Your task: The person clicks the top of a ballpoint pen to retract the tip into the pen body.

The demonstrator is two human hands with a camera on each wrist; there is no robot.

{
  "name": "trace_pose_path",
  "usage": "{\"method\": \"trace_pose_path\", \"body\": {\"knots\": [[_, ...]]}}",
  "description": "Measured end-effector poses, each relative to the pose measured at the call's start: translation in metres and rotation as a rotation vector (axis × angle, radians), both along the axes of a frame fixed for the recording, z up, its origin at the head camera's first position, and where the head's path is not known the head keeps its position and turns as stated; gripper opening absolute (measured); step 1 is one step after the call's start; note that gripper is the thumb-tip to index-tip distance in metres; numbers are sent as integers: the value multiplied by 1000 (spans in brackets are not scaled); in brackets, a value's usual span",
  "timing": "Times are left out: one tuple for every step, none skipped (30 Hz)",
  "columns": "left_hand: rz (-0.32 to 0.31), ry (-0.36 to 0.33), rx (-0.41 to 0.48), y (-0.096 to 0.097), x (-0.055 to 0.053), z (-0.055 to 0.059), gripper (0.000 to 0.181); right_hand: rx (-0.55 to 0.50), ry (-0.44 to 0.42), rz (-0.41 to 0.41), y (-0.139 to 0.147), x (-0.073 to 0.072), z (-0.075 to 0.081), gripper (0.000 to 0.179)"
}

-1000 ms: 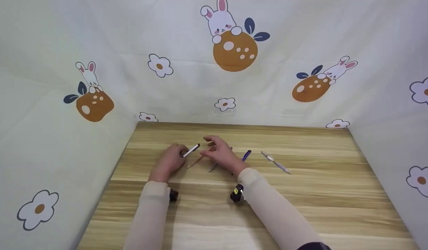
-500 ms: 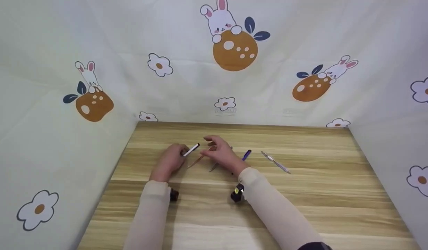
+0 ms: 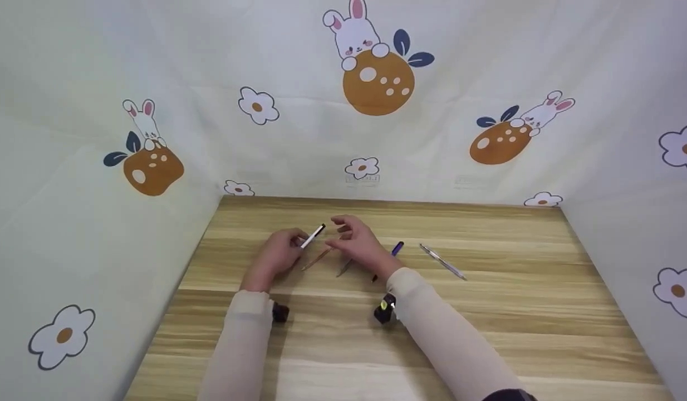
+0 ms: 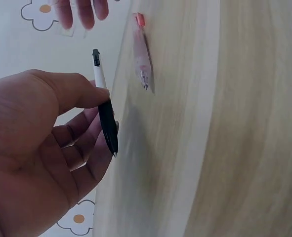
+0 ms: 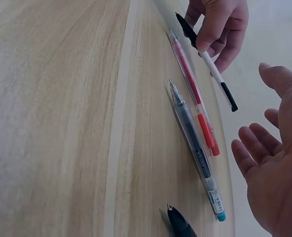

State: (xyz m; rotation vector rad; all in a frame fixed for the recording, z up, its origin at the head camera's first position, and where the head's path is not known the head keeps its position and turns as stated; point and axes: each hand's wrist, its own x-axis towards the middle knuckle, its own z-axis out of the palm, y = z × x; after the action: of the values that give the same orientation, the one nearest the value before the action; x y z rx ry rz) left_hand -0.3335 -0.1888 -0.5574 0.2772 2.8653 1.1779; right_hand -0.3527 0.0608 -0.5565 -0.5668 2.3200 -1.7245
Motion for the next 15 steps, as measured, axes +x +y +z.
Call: {"method": "trace_pose_path", "body": {"knots": [[-1, -5, 14, 1, 0, 0, 29, 0, -1, -3, 1, 0, 0, 67], [0, -9, 27, 1, 0, 1, 29, -1, -1, -5, 2, -1, 0, 66], [0, -11, 39, 1, 0, 1, 29, -3, 1, -6, 2, -1, 0, 65], [2, -14, 54, 2, 0, 2, 30, -6, 1, -10, 3, -2, 0, 64], [3, -19, 72, 3, 0, 2, 30, -11, 1, -11, 4, -3, 0, 63], [4, -21, 86, 3, 0, 2, 30, -16, 2, -14, 5, -3, 0, 63], [4, -25, 103, 4, 0, 2, 30, -22, -1, -15, 5, -3, 0, 62], [3, -28, 120, 5, 1, 3, 30, -27, -3, -18, 6, -4, 1, 61], [2, -30, 138, 6, 1, 3, 31, -33, -8, -21, 6, -4, 1, 61], [-1, -34, 157, 7, 1, 3, 31, -40, -15, -26, 7, -4, 1, 61], [-3, -40, 175, 8, 2, 3, 31, -45, -20, -32, 7, -3, 2, 60], [-5, -42, 194, 10, 2, 3, 32, -52, -28, -40, 8, -3, 3, 60], [-9, -41, 211, 11, 3, 3, 32, -58, -37, -48, 8, -3, 4, 60], [-13, -44, 234, 13, 3, 4, 33, -69, -45, -57, 9, -2, 5, 60], [-17, -44, 255, 15, 3, 4, 34, -82, -52, -64, 9, -2, 6, 60]]}}
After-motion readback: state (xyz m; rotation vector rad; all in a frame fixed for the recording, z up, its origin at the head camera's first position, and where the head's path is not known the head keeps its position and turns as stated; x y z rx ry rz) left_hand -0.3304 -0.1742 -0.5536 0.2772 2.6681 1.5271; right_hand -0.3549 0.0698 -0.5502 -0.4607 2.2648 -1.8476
